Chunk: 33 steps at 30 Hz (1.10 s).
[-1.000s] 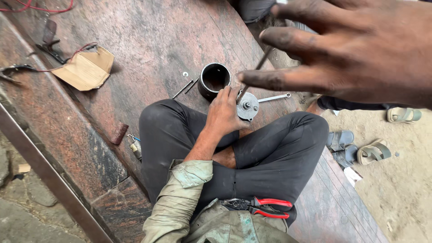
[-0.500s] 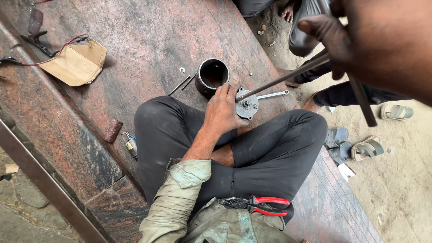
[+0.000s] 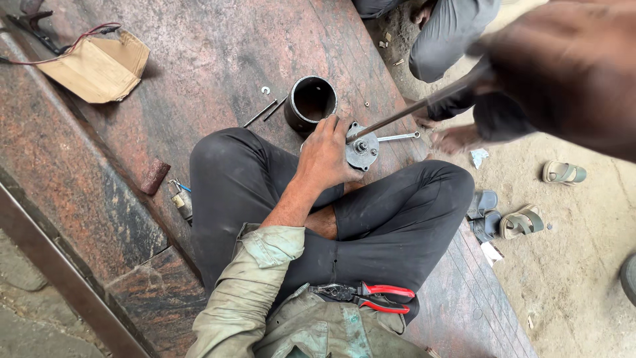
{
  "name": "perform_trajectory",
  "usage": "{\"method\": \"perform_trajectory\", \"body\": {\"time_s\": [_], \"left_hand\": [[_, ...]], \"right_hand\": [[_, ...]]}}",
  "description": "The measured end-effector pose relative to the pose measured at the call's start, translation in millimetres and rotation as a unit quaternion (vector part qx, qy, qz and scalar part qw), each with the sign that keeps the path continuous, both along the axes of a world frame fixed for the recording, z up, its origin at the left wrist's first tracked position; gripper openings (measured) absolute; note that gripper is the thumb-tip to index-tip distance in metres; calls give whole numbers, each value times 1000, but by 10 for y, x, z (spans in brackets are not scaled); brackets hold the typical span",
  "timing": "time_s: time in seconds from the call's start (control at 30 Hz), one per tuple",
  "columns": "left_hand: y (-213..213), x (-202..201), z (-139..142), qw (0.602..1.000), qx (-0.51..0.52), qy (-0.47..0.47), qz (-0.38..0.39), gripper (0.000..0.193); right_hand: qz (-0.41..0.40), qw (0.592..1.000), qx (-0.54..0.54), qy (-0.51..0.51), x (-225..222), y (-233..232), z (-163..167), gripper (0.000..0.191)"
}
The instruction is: The person sits on a stone step repairing a small motor assembly. They use pliers to work on the motor's end cap, fit the cap onto the motor body, thread small screws by hand, and tighten the screws using a T-handle wrench and a long bar, turning the assembly as they work.
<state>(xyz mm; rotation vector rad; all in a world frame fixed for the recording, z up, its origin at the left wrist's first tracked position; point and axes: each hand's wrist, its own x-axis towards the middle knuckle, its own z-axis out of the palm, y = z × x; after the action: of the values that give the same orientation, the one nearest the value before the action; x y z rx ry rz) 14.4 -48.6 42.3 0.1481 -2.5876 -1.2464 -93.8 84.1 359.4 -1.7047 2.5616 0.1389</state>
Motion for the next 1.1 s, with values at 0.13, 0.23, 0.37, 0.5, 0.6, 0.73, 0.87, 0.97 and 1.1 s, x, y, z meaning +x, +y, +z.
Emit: {"method": "perform_trajectory", "body": {"time_s": [0.13,0.23,0.37,0.5,0.6,0.73,0.87,0.97,1.1], "left_hand": [[-2,1,21,1000,-2,12,3,99],[-5,-22,29,1000,-3,-10,1,105],[-4,-27,27,999,-5,-31,-7,103],[15,-16,24,1000,-8,-25,-9,102],[33,-9,25,1000,-8,-12,-4,104],[34,-26,22,1000,-14,-8,-3,109],[26,-29,3,1000,-9,-13,-5,106],[13,-18,-19,1000,-6,-8,-6,105],[11,-20,-20,1000,-10,-9,-5,107]], "right_hand": [[-128,981,-120,-80,5,133,-185,36],[-80,988,-89,-92,-71,263,-160,44],[65,997,-43,8,-102,306,-86,57],[9,1000,-3,21,52,288,-10,41],[-40,997,-45,-47,158,229,26,27],[-132,981,-92,-109,252,139,36,37],[-87,991,-33,-93,201,155,46,54],[13,997,-7,-72,15,249,-3,74],[45,998,28,18,-181,470,-107,55]]}}
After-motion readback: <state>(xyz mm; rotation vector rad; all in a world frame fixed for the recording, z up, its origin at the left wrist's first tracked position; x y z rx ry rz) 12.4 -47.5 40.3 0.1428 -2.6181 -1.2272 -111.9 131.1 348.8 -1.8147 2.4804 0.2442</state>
